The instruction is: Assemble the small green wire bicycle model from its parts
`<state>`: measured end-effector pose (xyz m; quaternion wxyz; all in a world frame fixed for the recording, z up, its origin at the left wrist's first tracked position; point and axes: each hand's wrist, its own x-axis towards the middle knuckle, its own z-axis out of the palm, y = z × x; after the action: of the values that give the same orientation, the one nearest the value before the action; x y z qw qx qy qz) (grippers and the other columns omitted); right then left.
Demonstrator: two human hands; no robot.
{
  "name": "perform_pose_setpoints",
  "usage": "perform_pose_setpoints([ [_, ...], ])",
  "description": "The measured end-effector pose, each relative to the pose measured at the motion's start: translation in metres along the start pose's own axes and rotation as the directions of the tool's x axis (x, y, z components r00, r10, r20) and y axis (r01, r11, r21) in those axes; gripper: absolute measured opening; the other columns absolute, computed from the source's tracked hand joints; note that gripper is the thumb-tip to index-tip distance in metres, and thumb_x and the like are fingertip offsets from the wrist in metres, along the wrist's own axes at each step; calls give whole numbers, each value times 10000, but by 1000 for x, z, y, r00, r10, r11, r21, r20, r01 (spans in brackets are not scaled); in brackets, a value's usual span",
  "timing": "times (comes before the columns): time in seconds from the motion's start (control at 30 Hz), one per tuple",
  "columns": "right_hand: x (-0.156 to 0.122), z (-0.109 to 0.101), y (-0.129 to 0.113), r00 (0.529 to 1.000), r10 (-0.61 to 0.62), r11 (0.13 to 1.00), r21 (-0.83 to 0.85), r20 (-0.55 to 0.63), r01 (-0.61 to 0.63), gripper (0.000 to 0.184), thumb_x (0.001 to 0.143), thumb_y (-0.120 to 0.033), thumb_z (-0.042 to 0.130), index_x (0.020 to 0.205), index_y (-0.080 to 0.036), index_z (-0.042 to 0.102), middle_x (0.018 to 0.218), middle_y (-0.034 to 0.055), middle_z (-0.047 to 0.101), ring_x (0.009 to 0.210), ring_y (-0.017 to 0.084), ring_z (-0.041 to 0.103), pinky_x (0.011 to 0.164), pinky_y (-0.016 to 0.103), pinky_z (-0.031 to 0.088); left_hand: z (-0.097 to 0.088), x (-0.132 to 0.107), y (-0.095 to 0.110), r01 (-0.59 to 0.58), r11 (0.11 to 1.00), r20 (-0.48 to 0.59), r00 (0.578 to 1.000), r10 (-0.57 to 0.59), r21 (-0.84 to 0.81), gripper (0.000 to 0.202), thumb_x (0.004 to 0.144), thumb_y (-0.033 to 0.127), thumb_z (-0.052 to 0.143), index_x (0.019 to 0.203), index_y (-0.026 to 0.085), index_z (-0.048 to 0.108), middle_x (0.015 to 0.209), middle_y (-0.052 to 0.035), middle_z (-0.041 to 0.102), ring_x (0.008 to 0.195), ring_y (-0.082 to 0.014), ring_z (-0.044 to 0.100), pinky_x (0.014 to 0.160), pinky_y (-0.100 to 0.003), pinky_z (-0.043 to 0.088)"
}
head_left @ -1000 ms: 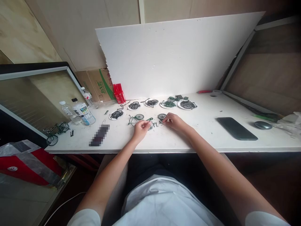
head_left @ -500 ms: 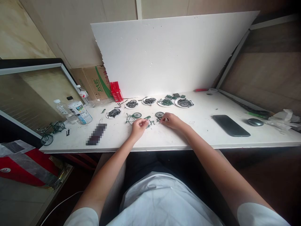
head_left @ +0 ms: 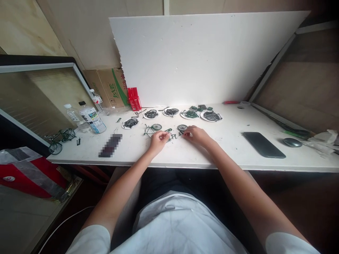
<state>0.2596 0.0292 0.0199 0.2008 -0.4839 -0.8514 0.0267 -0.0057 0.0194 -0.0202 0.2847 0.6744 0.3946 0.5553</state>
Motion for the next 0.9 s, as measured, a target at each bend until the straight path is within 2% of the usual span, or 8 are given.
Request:
perform_pose_setpoints([
  [0.23, 1, -1, -2, 999, -10, 994, -106, 52, 15, 135, 1008, -213, 699, 1036, -222, 831, 1108, 115, 796, 1063, 282, 709, 705, 304, 463, 1, 0, 0, -4, 1000, -7, 1000, 4, 8, 276, 925, 446, 768, 884, 176, 809, 871, -66, 718, 758, -170, 600, 683, -292, 464],
  [0.33, 0, 1, -7, 999, -27, 990, -139, 28, 31, 151, 1032, -215, 662, 1059, -212, 811, 1087, 139, 780, 1100, 298, 682, 705, 311, 462, 1, 0, -1, 1, 1000, -8, 1000, -1, -1, 275, 917, 442, 774, 891, 171, 811, 879, -70, 721, 763, -172, 609, 678, -291, 468],
  [0.47, -1, 6, -13, 1000, -4, 990, -143, 5, 5, 157, 1053, -217, 623, 1062, -205, 780, 1048, 150, 753, 1043, 296, 657, 706, 324, 467, 1, 0, -1, -5, 1000, -1, 1000, 5, 5, 267, 926, 435, 769, 907, 173, 815, 909, -82, 744, 788, -182, 636, 703, -301, 490],
  [0.6, 2, 15, -8, 999, -13, 993, -120, -43, 8, 152, 1058, -217, 592, 1037, -197, 741, 1066, 170, 726, 1092, 328, 611, 718, 347, 483, 2, -1, -2, -60, 997, 11, 998, 60, 54, 272, 933, 447, 772, 931, 179, 822, 887, -77, 727, 770, -181, 634, 683, -307, 487],
  [0.67, 5, 18, -4, 995, -38, 997, -70, -95, 32, 161, 1060, -215, 565, 1018, -188, 717, 1065, 178, 716, 1071, 337, 594, 788, 388, 507, 2, -1, -2, -88, 993, 26, 996, 86, 74, 280, 935, 459, 774, 940, 184, 825, 883, -72, 718, 754, -175, 624, 674, -307, 485],
  [0.77, 8, 20, -2, 978, -84, 991, 91, -192, 103, 164, 1063, -225, 527, 988, -193, 670, 1022, 158, 710, 981, 317, 580, 883, 443, 507, 2, -2, 0, -101, 992, 43, 994, 98, 75, 294, 946, 474, 763, 936, 188, 825, 877, -73, 717, 754, -174, 626, 667, -304, 484],
  [0.87, 10, 18, -14, 958, -64, 939, 307, -281, 153, 183, 1079, -333, 536, 963, -217, 619, 973, 116, 698, 925, 283, 586, 896, 441, 490, 2, -3, 4, -94, 994, 42, 995, 92, 60, 303, 943, 484, 764, 941, 188, 826, 882, -80, 733, 779, -182, 651, 666, -297, 489],
  [0.9, 10, 17, -20, 956, -34, 907, 392, -291, 152, 215, 1083, -391, 541, 969, -222, 610, 961, 101, 686, 899, 268, 592, 858, 420, 489, 3, -3, 6, -80, 996, 42, 996, 78, 42, 308, 938, 490, 768, 948, 187, 826, 892, -84, 744, 785, -184, 662, 669, -296, 495],
])
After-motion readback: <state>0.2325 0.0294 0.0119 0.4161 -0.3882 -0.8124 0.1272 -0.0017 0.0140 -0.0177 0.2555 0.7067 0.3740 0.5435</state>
